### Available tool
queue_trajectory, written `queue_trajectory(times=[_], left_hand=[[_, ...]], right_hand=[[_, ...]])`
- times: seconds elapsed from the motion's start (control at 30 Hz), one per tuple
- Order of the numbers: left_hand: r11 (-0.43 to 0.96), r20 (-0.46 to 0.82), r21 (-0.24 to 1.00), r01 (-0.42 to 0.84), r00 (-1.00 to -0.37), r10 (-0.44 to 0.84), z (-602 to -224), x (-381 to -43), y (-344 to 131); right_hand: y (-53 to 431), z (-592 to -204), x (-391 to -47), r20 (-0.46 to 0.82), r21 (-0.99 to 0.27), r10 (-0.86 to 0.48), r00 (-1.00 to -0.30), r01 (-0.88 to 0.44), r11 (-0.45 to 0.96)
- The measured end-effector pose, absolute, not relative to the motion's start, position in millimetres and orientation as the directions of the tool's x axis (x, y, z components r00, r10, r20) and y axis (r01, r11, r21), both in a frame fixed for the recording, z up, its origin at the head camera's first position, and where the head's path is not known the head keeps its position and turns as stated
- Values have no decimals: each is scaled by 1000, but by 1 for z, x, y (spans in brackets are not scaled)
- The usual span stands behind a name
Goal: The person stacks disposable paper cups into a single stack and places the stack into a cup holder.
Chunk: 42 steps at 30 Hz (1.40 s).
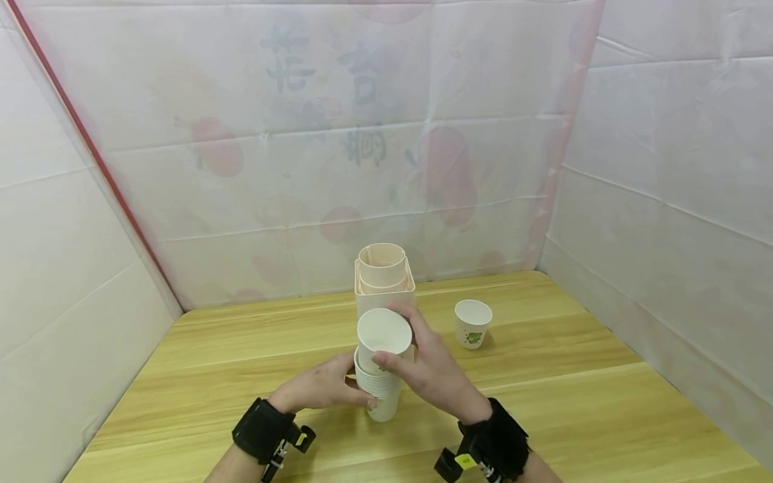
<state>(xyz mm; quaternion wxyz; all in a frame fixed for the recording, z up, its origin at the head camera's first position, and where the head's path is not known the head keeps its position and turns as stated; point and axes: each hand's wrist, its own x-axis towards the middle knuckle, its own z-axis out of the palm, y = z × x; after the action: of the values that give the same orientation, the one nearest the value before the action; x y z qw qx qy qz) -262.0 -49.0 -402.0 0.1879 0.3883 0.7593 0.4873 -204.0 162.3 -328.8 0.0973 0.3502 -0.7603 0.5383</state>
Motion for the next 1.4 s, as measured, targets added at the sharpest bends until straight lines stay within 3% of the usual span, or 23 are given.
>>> queue_trajectory(times=[0.53,0.97,1.4], left_hand=[[245,91,874,419,-637,766,-403,-263,-49],[221,88,893,391,-636,767,-405,-263,-49],[226,94,887,402,-638,765,-405,-263,-50]], right_hand=[[166,-360,-227,470,-697,-461,-753,-637,330],[162,-336,-210,386,-687,-567,-728,-637,350],[188,-363,-236,295,-733,-588,-753,-574,366]])
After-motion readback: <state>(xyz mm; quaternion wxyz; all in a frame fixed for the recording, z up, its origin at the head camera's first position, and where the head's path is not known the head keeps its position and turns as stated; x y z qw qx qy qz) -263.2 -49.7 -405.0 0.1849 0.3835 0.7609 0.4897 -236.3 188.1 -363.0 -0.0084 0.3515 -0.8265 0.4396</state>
